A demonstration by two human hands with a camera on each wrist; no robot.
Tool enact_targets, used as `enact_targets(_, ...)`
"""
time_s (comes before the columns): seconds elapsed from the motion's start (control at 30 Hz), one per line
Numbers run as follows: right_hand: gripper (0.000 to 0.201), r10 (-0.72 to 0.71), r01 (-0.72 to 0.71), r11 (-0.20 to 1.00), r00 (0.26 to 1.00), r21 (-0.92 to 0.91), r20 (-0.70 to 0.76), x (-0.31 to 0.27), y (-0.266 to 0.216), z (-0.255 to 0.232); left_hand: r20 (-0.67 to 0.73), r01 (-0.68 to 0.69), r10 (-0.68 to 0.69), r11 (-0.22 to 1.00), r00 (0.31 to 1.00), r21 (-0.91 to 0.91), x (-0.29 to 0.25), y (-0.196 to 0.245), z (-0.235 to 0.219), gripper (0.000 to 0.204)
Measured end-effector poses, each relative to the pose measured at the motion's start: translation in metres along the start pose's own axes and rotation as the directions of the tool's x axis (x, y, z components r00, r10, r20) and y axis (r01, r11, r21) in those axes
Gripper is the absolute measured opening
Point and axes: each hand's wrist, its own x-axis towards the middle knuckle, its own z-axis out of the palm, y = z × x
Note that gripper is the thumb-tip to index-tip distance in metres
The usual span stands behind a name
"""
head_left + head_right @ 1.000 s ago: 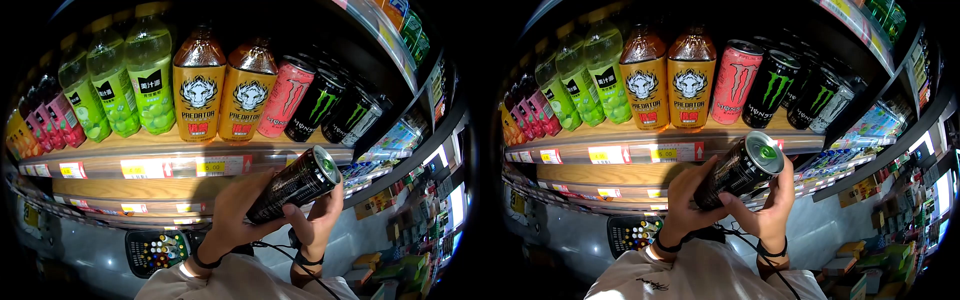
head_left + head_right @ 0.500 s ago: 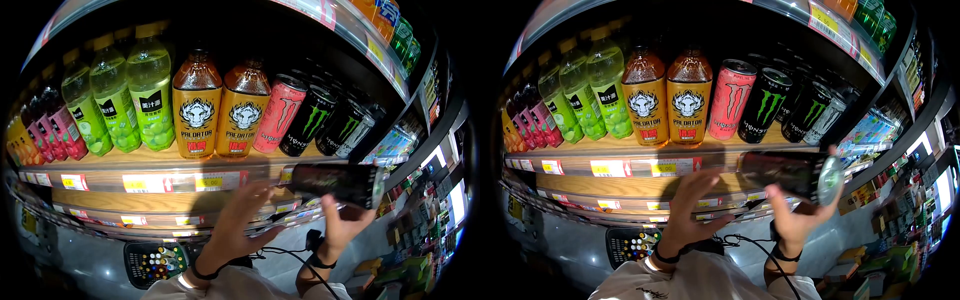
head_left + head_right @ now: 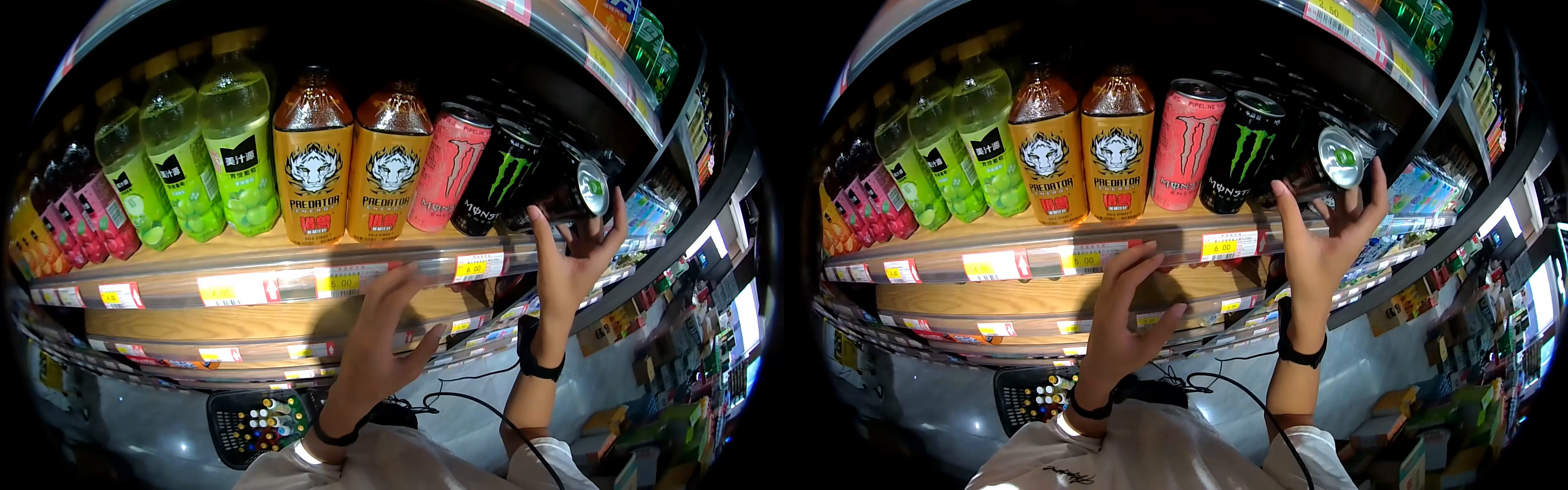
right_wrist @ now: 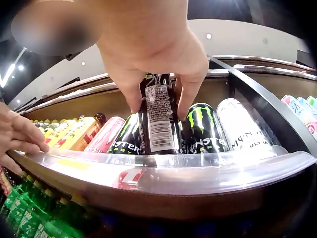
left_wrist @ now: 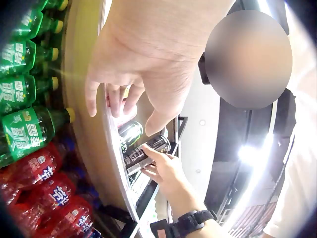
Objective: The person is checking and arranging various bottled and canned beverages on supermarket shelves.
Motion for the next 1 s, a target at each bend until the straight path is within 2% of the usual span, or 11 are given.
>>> enact_targets(0.03,0.100,0.044,-0.044,0.999,0.999,0.022,0.001,0.000,0.000,0.001,0.014,0.003,-0.003,1.000,1.000,0.013,0.000,0.001,-0.001,0.057)
enact_targets(0.07,0.101,0.023,-0.024,0.996,1.000,-0.082,-0.011,0.001,0.001,0.001,0.027,0.005,-0.006,1.000,1.000,0.025,0.000,0.001,-0.001,0.054)
enact_targets(0.2,0.099,-0.052,0.044,0.990,0.997,-0.137,-0.056,0.005,0.014,0.006,0.060,0.020,-0.021,1.000,0.998,0.019,-0.003,-0.004,0.000,0.048)
enact_targets(0.27,0.095,-0.067,0.051,0.957,0.997,-0.285,-0.045,0.004,0.017,0.006,0.046,0.004,-0.007,0.998,0.999,0.057,-0.007,-0.006,0.003,0.045)
enact_targets(0.37,0.091,-0.089,0.067,0.956,0.994,-0.286,-0.063,0.002,0.023,0.010,0.066,-0.001,-0.007,0.994,0.998,0.109,-0.009,-0.008,0.005,0.044)
enact_targets(0.57,0.099,-0.078,0.055,0.965,0.994,-0.258,-0.079,-0.002,0.034,0.022,0.072,-0.002,-0.014,0.977,0.997,0.214,-0.011,-0.011,0.011,0.043)
enact_targets(0.63,0.095,-0.131,0.111,0.959,0.990,-0.259,-0.061,-0.002,0.043,0.023,0.077,-0.011,-0.006,0.976,0.997,0.218,-0.012,-0.014,0.014,0.044)
enact_targets(0.7,0.093,-0.136,0.111,0.941,0.989,-0.320,-0.057,-0.004,0.045,0.025,0.082,-0.020,0.001,0.974,0.997,0.225,-0.013,-0.016,0.018,0.045)
enact_targets(0.77,0.091,-0.315,0.274,0.882,0.948,-0.384,-0.047,-0.004,0.053,0.028,0.107,-0.049,0.016,0.948,0.994,0.315,-0.014,-0.018,0.021,0.046)
enact_targets(1.0,0.083,-0.292,0.232,0.898,0.950,-0.375,-0.111,-0.009,0.065,0.024,0.162,-0.090,0.029,0.919,0.986,0.385,-0.019,-0.026,0.022,0.047)
